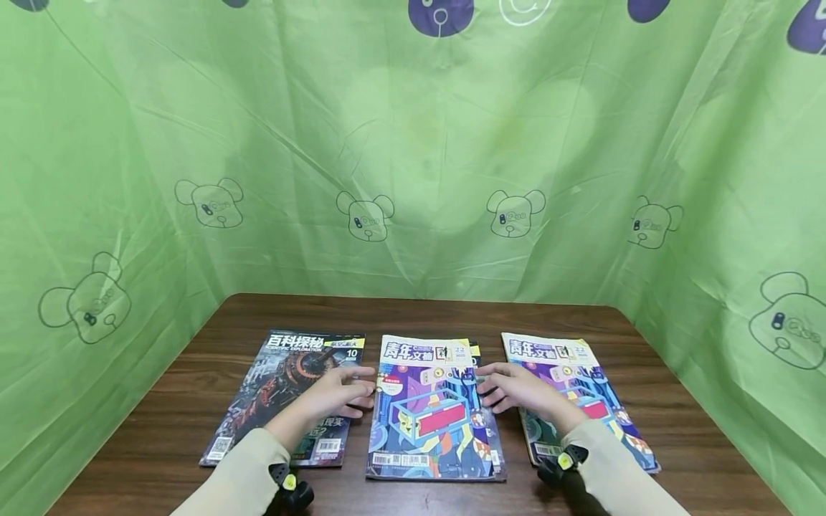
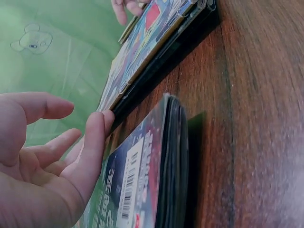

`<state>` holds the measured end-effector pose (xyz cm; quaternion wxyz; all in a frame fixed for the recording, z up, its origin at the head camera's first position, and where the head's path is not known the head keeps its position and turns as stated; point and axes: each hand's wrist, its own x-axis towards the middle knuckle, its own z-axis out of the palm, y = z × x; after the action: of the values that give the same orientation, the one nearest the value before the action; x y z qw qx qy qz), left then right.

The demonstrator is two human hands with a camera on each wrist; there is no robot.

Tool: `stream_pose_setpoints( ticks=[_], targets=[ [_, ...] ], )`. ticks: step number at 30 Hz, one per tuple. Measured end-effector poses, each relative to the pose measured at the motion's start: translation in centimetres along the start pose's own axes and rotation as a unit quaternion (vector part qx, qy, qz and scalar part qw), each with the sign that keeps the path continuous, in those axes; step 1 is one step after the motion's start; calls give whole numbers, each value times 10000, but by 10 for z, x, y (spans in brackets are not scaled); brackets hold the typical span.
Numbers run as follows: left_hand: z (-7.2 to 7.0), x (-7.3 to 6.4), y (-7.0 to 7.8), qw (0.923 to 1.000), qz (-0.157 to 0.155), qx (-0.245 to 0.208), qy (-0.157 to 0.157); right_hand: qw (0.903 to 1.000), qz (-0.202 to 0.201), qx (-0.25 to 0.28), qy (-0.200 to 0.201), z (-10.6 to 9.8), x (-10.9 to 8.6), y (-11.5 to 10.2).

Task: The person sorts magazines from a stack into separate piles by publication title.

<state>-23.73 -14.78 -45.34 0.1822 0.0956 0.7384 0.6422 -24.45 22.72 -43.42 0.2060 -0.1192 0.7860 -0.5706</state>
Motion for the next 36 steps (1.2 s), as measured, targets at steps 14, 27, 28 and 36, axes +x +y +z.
stream_pose_setpoints(
  ticks=[14, 27, 28, 36],
  targets=[
    [5, 3, 3, 9998, -140, 62, 100, 9991, 74, -316, 279, -15, -10, 6],
    [8, 5, 0, 9993, -112, 7, 345, 9992, 283, -255, 136, -15, -10, 6],
    [9, 5, 0, 9993, -108, 7, 360, 9991, 297, -256, 147, -15, -9, 6],
    [10, 3, 1, 9987, -48, 32, 501, 9988, 348, -268, 220, -13, -8, 8]
  ],
)
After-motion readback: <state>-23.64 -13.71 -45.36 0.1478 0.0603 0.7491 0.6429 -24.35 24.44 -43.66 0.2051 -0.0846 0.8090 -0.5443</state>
